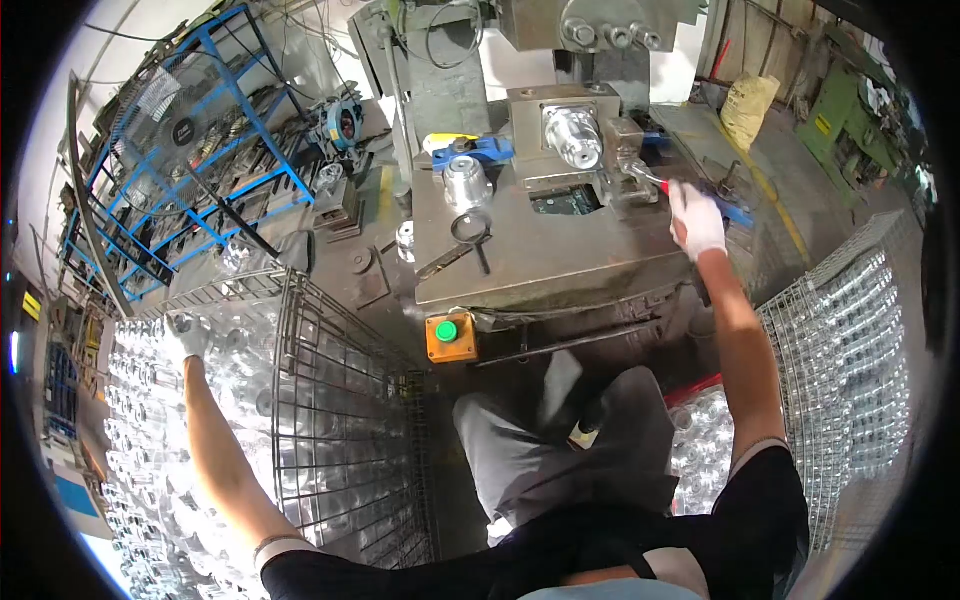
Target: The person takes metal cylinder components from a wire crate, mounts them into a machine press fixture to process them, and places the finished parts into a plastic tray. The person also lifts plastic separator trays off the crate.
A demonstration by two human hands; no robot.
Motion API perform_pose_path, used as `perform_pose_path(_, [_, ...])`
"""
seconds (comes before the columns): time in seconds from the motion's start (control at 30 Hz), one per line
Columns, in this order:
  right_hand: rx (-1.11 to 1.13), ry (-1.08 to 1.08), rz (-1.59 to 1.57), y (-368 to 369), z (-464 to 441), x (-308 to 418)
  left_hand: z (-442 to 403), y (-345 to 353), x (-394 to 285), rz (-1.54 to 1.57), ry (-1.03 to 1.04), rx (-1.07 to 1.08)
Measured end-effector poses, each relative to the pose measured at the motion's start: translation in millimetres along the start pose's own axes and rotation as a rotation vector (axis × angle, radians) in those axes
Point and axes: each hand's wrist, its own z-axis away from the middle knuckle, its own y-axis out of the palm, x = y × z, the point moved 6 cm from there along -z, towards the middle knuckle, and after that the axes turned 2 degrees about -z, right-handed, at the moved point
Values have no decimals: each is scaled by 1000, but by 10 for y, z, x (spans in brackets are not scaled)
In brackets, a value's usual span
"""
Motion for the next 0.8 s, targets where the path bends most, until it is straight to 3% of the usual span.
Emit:
perform_pose_path(0.03, [9,5,-1,-215,75,131,4,-18,3,69,22,-46])
perform_pose_path(0.07, [161,376,-325,-307,154,71,12,-55,3,136,42,-95])
perform_pose_path(0.1, [305,744,-649,-293,304,97,148,-287,-306,-78,76,-189])
perform_pose_path(0.13, [263,641,-689,-392,323,288,110,-287,-336,-77,77,-193])
perform_pose_path(0.17, [273,589,-826,-433,297,511,54,-301,-306,269,91,-213])
perform_pose_path(0.2, [343,763,-1305,-278,323,756,8,-326,-296,614,106,-229])
perform_pose_path(0.23, [353,745,-1820,51,269,949,57,-457,-463,611,-1,-161])
perform_pose_path(0.3, [286,914,-1858,270,-37,1187,303,-796,-1013,686,-8,-149])
perform_pose_path(0.33, [197,861,-1639,575,-234,1169,366,-893,-1140,765,-13,-132])
perform_pose_path(0.4, [56,826,-1894,920,-571,1182,481,-1077,-1303,608,21,-134])
perform_pose_path(0.5, [-64,1062,-2364,1178,-962,1134,1234,-1504,-2103,735,-66,142])
perform_pose_path(0.57, [-123,1283,-2377,1281,-1102,1126,1716,-1735,-2461,762,-28,256])
perform_pose_path(0.6, [-221,1352,-2013,1432,-1126,1066,1872,-1786,-2460,891,-4,242])
perform_pose_path(0.67, [-220,1369,-2328,1786,-1137,1061,2182,-1898,-2540,920,5,316])
perform_pose_path(0.8, [-490,1648,-2480,1962,-1174,1069,2727,-2155,-3108,1012,51,382])
